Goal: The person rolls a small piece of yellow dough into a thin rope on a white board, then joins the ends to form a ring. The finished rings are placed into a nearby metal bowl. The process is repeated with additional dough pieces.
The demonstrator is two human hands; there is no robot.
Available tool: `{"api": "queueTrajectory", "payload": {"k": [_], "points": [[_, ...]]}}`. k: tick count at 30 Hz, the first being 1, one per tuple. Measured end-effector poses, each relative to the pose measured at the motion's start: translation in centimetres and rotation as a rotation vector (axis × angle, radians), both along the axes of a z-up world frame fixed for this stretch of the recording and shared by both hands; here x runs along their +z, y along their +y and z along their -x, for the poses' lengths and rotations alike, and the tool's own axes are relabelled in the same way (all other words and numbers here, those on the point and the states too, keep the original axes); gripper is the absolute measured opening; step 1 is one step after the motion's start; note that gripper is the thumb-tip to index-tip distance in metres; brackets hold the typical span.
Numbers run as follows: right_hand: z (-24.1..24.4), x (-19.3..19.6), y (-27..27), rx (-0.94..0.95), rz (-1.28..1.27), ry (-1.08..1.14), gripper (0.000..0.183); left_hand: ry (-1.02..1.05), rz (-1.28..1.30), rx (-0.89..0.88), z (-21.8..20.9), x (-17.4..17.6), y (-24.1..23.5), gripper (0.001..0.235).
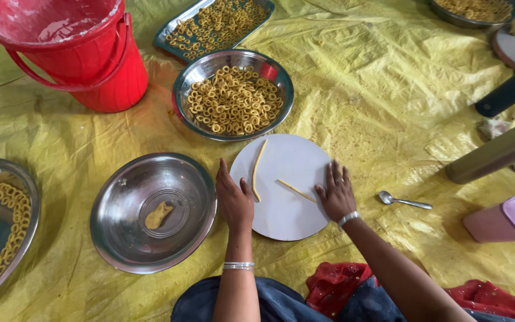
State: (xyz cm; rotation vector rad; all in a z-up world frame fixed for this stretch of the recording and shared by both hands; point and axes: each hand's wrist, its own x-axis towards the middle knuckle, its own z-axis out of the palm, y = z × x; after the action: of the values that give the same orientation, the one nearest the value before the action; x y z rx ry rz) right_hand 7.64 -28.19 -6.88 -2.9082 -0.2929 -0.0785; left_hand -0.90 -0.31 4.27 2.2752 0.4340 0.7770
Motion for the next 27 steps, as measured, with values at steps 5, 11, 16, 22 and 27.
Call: {"api": "queueTrajectory", "payload": {"k": [5, 11, 16, 22, 27], "points": [[6.3, 2.6, -1.1, -0.101, -0.020, 0.156, 0.084, -0.038, -0.007, -0.016, 0.0, -0.7, -0.1, 0.070], [8.0, 12.6, 0.7, -0.271, 0.420, 0.671, 0.037, -0.037, -0.058, -0.029, -0.1, -1.7, 0.0, 0.044], [5.4, 13.9, 5.1, -0.022, 0.146, 0.333, 0.018, 0.012, -0.032, -0.064, -0.3, -1.4, -0.2, 0.018], [1.6, 9.2, 10.4, 0.114, -0.161, -0.027, 0.021, 0.531, 0.007, -0.032, -0.3, -1.2, -0.4, 0.021], [1.7, 10.2, 10.0, 0.032, -0.249, 0.056, 0.010, 0.777, 0.691, -0.314, -0.3, -4.0, -1.2, 0.035]]}}
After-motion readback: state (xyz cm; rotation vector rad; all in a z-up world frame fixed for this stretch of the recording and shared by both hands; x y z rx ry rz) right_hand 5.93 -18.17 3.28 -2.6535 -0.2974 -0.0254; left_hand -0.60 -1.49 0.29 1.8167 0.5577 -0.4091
